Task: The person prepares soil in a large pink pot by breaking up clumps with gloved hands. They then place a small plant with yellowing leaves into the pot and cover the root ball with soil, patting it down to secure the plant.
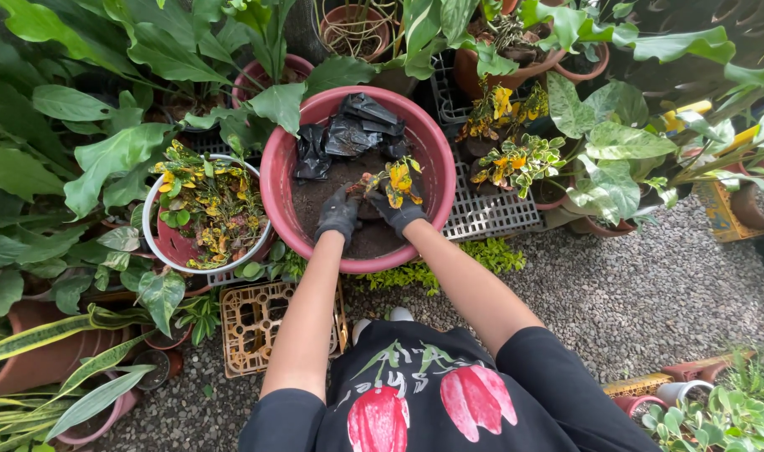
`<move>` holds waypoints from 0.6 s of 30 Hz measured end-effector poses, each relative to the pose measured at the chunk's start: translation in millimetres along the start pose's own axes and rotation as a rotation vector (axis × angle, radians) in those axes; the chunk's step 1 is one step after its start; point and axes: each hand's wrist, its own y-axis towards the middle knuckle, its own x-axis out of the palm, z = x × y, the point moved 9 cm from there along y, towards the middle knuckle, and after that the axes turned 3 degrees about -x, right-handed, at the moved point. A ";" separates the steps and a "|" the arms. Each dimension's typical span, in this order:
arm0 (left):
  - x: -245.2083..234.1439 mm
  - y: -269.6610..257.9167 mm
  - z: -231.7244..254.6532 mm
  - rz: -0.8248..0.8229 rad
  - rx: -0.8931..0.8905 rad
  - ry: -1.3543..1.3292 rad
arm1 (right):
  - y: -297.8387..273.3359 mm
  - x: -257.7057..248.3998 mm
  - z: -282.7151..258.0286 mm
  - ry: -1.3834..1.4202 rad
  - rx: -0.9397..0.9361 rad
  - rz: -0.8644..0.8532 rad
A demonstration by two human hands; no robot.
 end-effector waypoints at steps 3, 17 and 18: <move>4.1 7.8 -5.2 0.001 0.022 0.008 | 5.0 -14.8 -23.3 -0.121 -0.115 0.126; 10.9 14.2 -21.4 0.003 -0.077 -0.064 | 14.0 3.3 -18.4 -0.288 0.073 -0.096; 11.1 12.1 -19.7 0.001 -0.078 -0.088 | 15.6 10.3 -18.7 -0.322 -0.099 -0.016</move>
